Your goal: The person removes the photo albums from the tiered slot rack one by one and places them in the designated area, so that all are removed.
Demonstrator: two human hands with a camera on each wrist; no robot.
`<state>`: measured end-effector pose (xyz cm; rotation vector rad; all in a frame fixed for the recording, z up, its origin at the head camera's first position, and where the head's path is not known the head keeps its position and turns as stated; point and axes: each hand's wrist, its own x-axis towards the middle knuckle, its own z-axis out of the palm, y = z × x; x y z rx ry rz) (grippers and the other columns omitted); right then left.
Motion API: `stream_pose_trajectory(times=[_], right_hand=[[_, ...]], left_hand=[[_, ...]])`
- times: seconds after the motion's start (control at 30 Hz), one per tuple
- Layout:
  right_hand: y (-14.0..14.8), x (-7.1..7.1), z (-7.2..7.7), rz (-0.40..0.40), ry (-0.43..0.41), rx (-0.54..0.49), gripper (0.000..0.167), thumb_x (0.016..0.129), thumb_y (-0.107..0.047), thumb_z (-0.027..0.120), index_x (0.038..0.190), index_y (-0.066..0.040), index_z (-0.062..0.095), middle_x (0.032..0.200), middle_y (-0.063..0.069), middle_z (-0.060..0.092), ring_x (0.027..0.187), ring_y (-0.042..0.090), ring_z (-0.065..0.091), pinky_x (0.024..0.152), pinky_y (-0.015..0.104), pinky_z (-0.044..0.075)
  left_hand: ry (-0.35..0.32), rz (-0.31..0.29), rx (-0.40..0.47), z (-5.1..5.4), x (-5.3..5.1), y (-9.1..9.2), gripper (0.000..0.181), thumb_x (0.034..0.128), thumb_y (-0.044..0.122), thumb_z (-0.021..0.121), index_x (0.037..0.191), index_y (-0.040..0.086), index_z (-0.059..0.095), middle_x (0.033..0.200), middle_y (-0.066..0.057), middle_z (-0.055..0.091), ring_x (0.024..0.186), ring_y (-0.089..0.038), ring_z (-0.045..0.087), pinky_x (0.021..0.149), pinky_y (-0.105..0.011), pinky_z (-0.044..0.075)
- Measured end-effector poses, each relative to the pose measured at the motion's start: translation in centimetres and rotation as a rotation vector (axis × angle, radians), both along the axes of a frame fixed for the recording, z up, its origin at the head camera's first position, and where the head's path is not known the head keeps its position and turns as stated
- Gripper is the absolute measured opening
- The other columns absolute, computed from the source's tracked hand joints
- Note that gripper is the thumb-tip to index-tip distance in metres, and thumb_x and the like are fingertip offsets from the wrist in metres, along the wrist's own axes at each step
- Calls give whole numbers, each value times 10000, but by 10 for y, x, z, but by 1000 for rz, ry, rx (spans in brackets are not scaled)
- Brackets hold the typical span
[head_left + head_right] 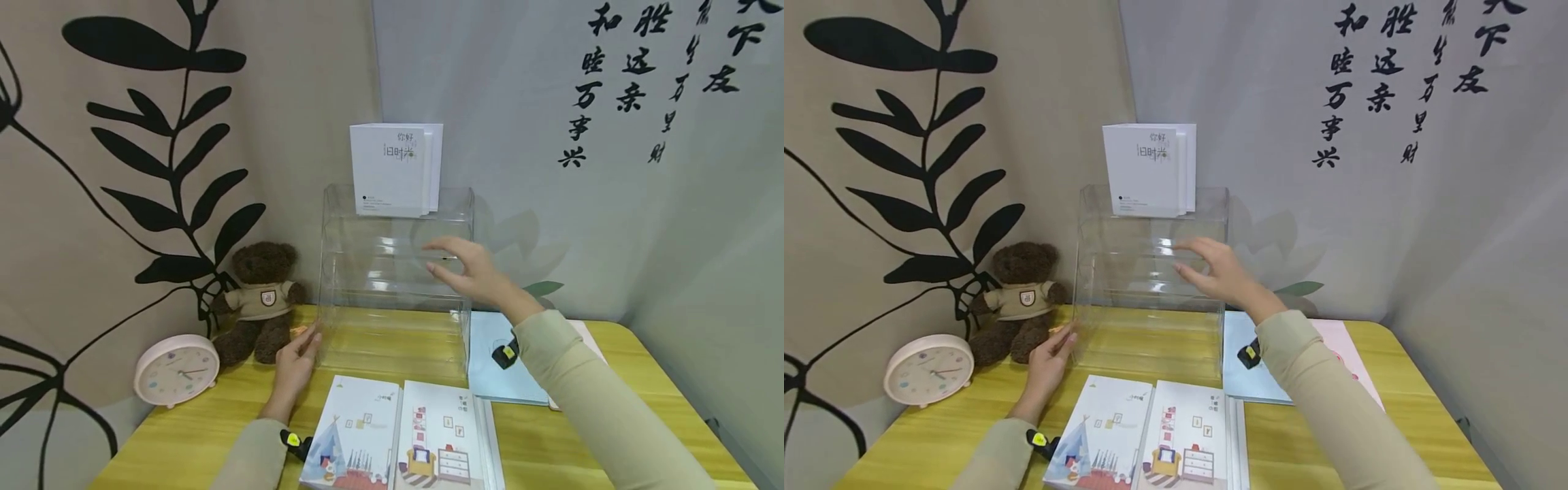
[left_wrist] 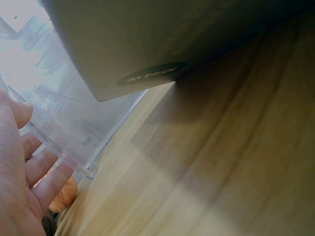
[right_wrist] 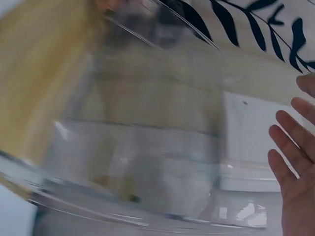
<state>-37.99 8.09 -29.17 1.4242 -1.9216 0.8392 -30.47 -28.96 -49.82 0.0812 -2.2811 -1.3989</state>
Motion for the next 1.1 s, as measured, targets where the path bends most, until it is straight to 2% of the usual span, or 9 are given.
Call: stream_pose_trajectory(times=[0.1, 0.3, 0.4, 0.6, 0.73, 0.83, 0.97, 1.1], right_hand=[[-10, -18, 33, -53, 38, -33, 331, 912, -88, 729, 1224, 10, 679, 1217, 144, 690, 1173, 307, 627, 1026, 451, 480], [-27, -45, 91, -211, -34, 16, 402, 972, -199, 691, 1316, -5, 615, 1301, 137, 640, 1251, 307, 568, 1082, 448, 428], [-36, -56, 113, -292, -52, 27, 471, 981, -225, 674, 1372, 11, 557, 1351, 161, 600, 1297, 320, 522, 1121, 430, 384], [-51, -74, 150, -444, -36, 67, 581, 966, -251, 668, 1443, 29, 489, 1462, 194, 493, 1396, 338, 411, 1195, 381, 271], [-53, -84, 169, -524, -49, 130, 624, 980, -286, 642, 1496, 1, 442, 1533, 178, 415, 1443, 322, 349, 1215, 371, 227], [-52, -89, 179, -561, -69, 216, 624, 988, -303, 627, 1515, -33, 431, 1550, 158, 407, 1453, 315, 338, 1211, 404, 242], [-51, -91, 183, -578, -84, 329, 573, 1005, -309, 609, 1505, -68, 467, 1532, 153, 440, 1438, 339, 356, 1192, 468, 278], [-52, -94, 180, -560, -79, 304, 498, 1006, -303, 629, 1449, -87, 551, 1486, 148, 494, 1407, 353, 388, 1178, 481, 294]], left_hand=[[-14, 3, 7, -1, 3, -1, 480, 987, 482, 618, 1404, 243, 618, 1337, -90, 644, 1230, -319, 606, 1016, -509, 490], [-12, 5, 25, -2, 7, -4, 484, 991, 464, 620, 1407, 215, 619, 1386, -93, 608, 1248, -322, 594, 1017, -504, 491], [-8, 2, 28, -2, 7, -4, 479, 988, 464, 624, 1403, 226, 622, 1386, -78, 609, 1253, -305, 593, 1015, -486, 496], [34, -19, 32, 1, 5, -5, 413, 1009, 366, 630, 1398, 230, 631, 1387, -24, 610, 1244, -260, 603, 994, -471, 511], [55, -31, 47, 3, 3, -4, 394, 1013, 320, 633, 1396, 227, 634, 1397, 0, 603, 1243, -252, 604, 988, -466, 515], [46, -34, 56, 3, 2, -2, 397, 1010, 322, 638, 1397, 237, 630, 1397, -2, 602, 1239, -254, 607, 985, -466, 518], [22, -40, 63, 2, 2, 2, 413, 1004, 382, 633, 1399, 261, 623, 1391, -9, 605, 1235, -253, 610, 984, -469, 519], [21, -31, 75, 3, 3, 1, 426, 997, 415, 632, 1393, 258, 627, 1387, -29, 609, 1232, -268, 612, 984, -481, 518]])
